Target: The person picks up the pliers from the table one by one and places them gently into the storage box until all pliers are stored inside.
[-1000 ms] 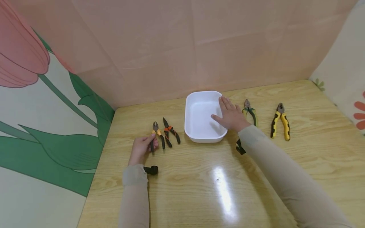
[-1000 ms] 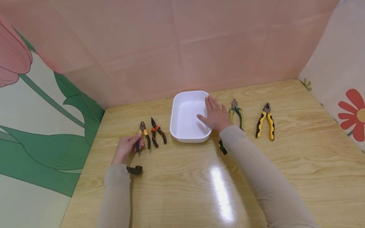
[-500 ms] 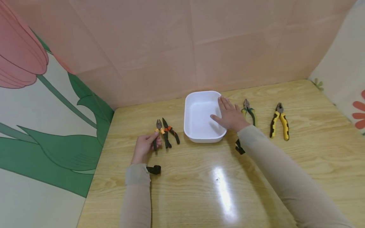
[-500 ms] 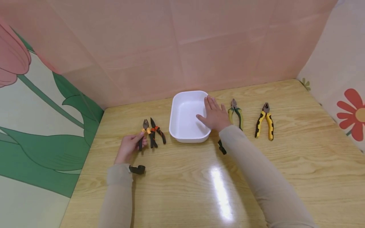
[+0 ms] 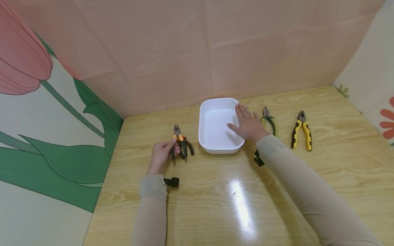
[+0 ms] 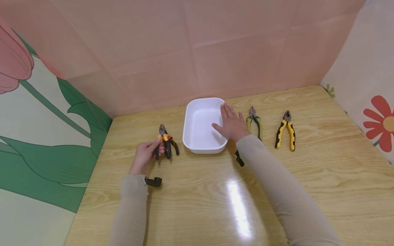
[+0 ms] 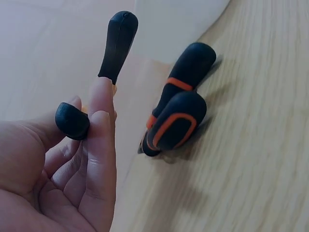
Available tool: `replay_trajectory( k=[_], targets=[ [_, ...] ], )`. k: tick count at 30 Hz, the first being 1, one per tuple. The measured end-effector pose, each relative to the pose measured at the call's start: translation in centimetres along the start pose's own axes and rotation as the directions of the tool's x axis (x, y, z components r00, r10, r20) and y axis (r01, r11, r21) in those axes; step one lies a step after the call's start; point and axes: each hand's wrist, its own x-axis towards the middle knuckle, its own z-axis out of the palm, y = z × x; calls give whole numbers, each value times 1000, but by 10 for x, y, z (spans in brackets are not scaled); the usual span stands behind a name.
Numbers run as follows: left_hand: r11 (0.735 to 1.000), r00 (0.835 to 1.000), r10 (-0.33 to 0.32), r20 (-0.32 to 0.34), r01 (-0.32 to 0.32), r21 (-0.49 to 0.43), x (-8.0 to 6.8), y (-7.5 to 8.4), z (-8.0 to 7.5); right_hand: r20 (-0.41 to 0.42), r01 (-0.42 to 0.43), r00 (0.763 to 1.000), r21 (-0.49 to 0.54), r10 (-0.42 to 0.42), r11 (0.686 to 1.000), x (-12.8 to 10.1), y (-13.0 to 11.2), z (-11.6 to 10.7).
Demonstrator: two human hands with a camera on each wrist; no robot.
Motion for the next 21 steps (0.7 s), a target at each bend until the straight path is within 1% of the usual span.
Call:
replay_trajectory(
  k=[7, 13, 21],
  targets=[
    [1000, 1000, 1, 5, -1, -1, 0, 7, 4, -7, -3, 1000, 3, 3, 1000, 1, 0, 1],
    [999, 1000, 0, 18, 1, -35, 2, 11, 10, -8, -3, 1000, 7, 3, 1000, -1, 1, -1],
    [998, 999, 42, 16, -41, -55, 2, 14, 22, -6, -3, 1000, 10, 3, 1000, -2, -1, -1]
  ],
)
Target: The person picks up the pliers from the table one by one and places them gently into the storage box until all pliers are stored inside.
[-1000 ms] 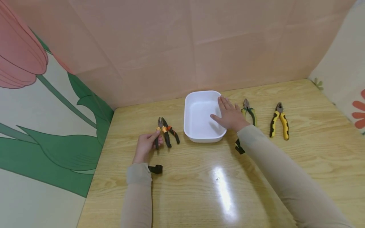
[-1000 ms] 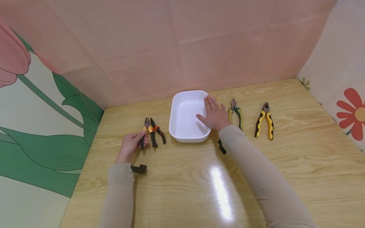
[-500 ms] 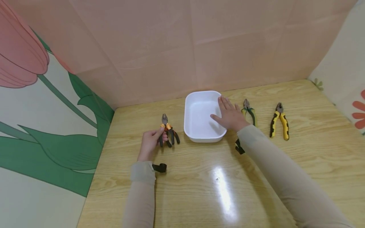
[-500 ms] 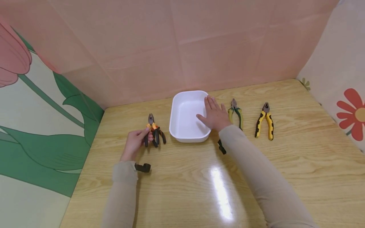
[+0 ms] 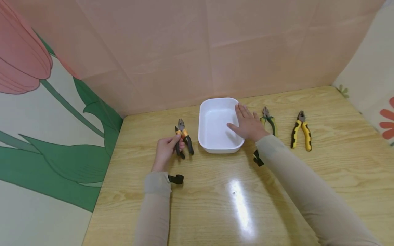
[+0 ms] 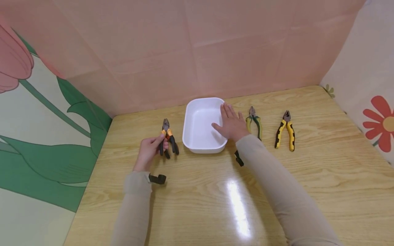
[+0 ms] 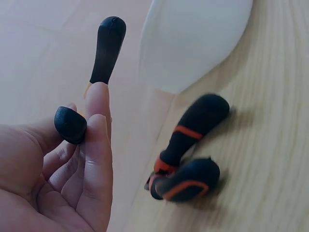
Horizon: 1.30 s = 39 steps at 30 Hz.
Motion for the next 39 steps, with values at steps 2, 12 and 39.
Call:
replay_trajectory(
  k=[2, 12, 39],
  targets=[
    [1000, 1000, 1, 9, -1, 7, 0, 1, 3, 0, -1, 1000, 3, 1, 1000, 1, 0, 0],
    [999, 999, 23, 43, -25, 35, -1, 8, 17, -7, 2, 1000, 6, -2, 1000, 2, 0, 1],
    [997, 995, 56, 88, -60, 48, 5, 16, 38, -4, -8, 1000, 7, 8, 1000, 1, -1, 1]
  ],
)
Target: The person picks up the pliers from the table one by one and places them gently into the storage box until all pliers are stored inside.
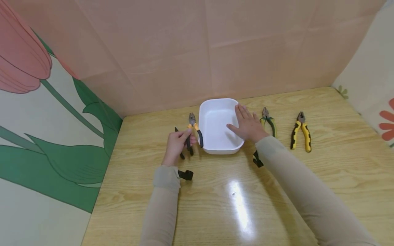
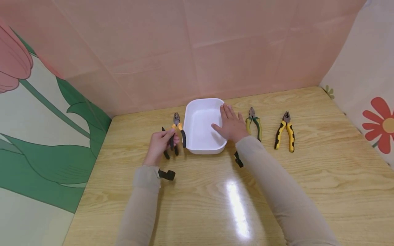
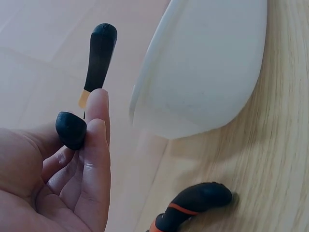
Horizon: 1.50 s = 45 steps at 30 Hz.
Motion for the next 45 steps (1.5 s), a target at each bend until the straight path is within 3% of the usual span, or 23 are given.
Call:
replay_trajectory(
  k=[12, 22, 41, 45],
  targets=[
    [999, 999, 44, 23, -44, 16, 6, 8, 12, -10, -6, 1000, -6, 6, 1000, 2, 1, 0],
    [1000, 999, 12, 40, -12, -7, 11, 13, 26, -12, -18, 1000, -6, 18, 1000, 4, 2, 1],
    [995, 999, 43, 14, -44, 88, 13, 17, 50, -5, -34, 999, -18, 34, 999, 4, -2, 2],
    [986, 998, 61, -7, -60, 153, 14, 14, 55, -8, -36, 999, -23, 36, 999, 4, -1, 2]
  ],
)
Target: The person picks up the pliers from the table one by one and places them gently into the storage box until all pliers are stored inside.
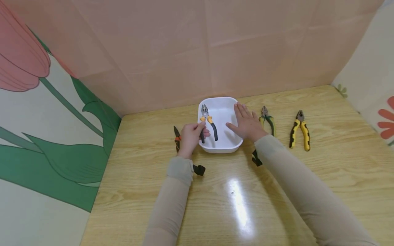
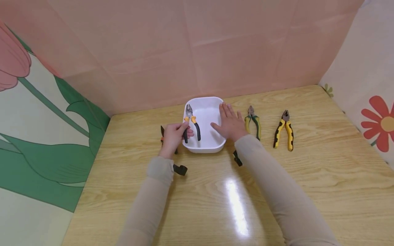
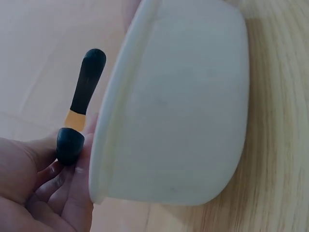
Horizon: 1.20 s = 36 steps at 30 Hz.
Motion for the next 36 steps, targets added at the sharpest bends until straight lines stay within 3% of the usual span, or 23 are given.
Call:
replay_trajectory(
  k=[6, 17, 23, 29, 36],
  targets=[
    [990, 998, 49, -42, -43, 136, -1, 0, 6, -8, -1, 1000, 6, 1, 1000, -1, 0, 1],
    [931, 991, 114, -73, -81, 355, -7, 3, 12, -1, -1, 1000, 7, 1, 1000, -1, 0, 1],
    [850, 992, 98, -73, -45, 525, -8, 8, 16, 3, 0, 1000, 9, 0, 1000, 0, 1, 2],
    [779, 994, 66, -81, 0, 627, -10, 12, 21, 1, 3, 1000, 15, -3, 1000, 1, 1, 3],
    [674, 992, 107, -62, -26, 738, -9, 14, 26, -2, 6, 1000, 13, -6, 1000, 0, 1, 1]
  ],
)
